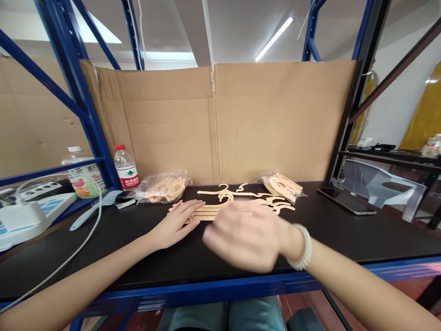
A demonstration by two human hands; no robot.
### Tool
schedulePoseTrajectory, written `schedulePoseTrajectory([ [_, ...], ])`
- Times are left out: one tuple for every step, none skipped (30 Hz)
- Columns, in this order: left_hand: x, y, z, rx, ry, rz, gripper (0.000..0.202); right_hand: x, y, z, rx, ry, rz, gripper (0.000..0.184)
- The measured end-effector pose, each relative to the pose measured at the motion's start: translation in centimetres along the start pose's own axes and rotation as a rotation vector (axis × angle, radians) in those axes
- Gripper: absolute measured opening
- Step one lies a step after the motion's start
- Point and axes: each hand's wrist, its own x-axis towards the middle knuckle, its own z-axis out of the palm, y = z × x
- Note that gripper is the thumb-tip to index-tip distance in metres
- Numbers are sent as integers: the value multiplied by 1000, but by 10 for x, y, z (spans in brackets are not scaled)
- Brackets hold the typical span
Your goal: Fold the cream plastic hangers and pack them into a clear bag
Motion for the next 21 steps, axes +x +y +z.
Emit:
schedulePoseTrajectory([
  [0,0,-1,2,8,4,45,8,11,-4,-72,23,-32,25],
  [1,0,-1,3,13,7,45,16,26,-7,-152,52,-46,27],
  [1,1,-2,3,17,10,44,25,44,-10,-244,89,-39,29],
  [1,1,-2,3,20,12,44,34,63,-12,-276,89,36,29],
  [1,0,-2,3,22,14,44,41,82,-13,-269,53,135,28],
  [1,0,-2,4,24,15,43,47,101,-12,-232,-28,246,26],
  [1,-1,-2,3,23,17,43,51,118,-10,-190,-130,357,26],
  [1,-1,-2,2,23,18,42,54,133,-7,-166,-226,435,26],
  [1,-2,-1,1,22,19,42,55,146,-3,-159,-307,468,29],
  [2,-2,-1,-1,22,21,42,57,155,3,-185,-374,486,30],
  [2,-3,-1,-2,24,26,42,58,163,10,-220,-427,485,31],
  [2,-3,-1,-3,27,33,42,59,168,18,-234,-454,475,32],
  [3,-3,-1,-5,33,41,42,60,172,26,-240,-471,462,34],
  [3,-3,-2,-7,40,50,41,62,175,34,-235,-482,441,38],
  [3,-3,-2,-9,51,59,41,65,178,42,-221,-490,419,44],
  [4,-2,-3,-12,65,68,40,67,181,50,-204,-500,396,50],
  [4,-3,-3,-15,82,77,39,70,183,57,-186,-512,372,56],
  [4,-3,-4,-18,102,85,38,72,186,63,-168,-528,348,61],
  [4,-3,-4,-20,122,91,37,74,189,69,-152,-544,325,64],
  [4,-4,-4,-22,140,96,36,75,192,74,-141,-561,303,65],
  [4,-4,-4,-24,155,99,35,76,195,79,-134,-576,281,64],
])
